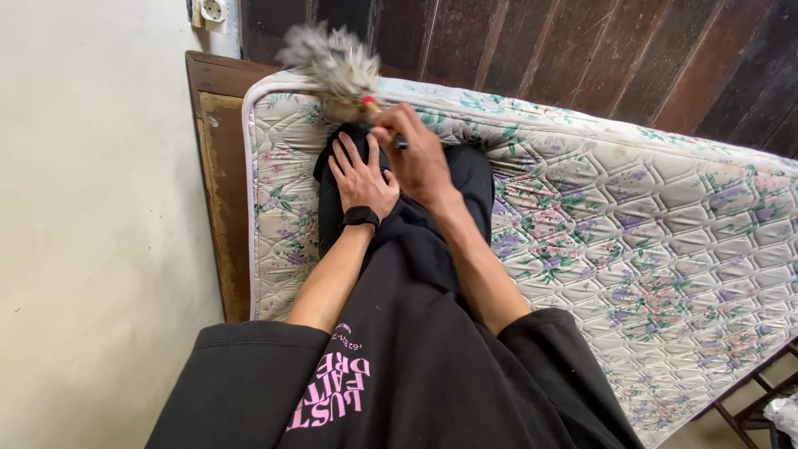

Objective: Dust the edges and sides of a mattress using a feather duster.

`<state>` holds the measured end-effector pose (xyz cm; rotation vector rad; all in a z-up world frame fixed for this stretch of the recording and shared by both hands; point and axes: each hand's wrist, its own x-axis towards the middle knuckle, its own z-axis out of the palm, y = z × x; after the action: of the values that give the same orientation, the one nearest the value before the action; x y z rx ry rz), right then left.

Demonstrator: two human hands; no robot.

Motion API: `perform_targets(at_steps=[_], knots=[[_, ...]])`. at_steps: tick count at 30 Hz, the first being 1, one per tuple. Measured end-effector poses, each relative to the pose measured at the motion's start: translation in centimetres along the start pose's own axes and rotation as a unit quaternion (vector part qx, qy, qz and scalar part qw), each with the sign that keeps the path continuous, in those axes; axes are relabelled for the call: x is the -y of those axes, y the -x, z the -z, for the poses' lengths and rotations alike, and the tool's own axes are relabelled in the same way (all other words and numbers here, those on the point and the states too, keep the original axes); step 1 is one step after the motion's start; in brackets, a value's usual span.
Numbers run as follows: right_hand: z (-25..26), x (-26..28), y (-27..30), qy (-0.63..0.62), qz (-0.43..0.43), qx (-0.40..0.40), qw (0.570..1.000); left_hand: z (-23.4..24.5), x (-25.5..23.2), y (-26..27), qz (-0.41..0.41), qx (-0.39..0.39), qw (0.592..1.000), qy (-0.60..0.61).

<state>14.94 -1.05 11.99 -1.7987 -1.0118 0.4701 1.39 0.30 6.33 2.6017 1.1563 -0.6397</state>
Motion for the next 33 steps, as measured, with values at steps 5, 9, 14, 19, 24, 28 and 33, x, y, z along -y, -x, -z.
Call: perform_targets(at_steps=[5, 9, 14, 19, 24, 28, 33], knots=[[7.0, -0.9, 0.9, 0.128, -0.018, 0.034, 0.991, 0.1, 0.2, 0.1, -0.004, -0.016, 1.000, 0.026], [10.0, -2.7, 1.6, 0.242, -0.050, 0.009, 0.969, 0.1, 0.5, 0.0, -0.012, -0.017, 0.999, 0.034], [7.6, 0.1, 0.4, 0.169, -0.048, -0.053, 0.983, -0.3, 0.7, -0.1, -0.016, -0.028, 0.999, 0.005], [3.1, 2.9, -0.6, 0.076, 0.040, -0.034, 0.996, -0.6, 0.4, -0.2, -0.006, -0.058, 0.998, -0.029], [1.9, 3.9, -0.4, -0.019, 0.056, 0.030, 0.998, -0.3, 0.4, 0.0, -0.007, -0.045, 0.998, -0.046], [3.5, 0.8, 1.7, 0.001, 0.010, 0.019, 1.000, -0.9, -0.1, 0.0, 0.020, -0.110, 0.993, -0.032], [9.5, -2.1, 3.7, 0.076, -0.118, -0.057, 0.988, -0.1, 0.0, 0.0, -0.004, -0.042, 0.998, -0.039]])
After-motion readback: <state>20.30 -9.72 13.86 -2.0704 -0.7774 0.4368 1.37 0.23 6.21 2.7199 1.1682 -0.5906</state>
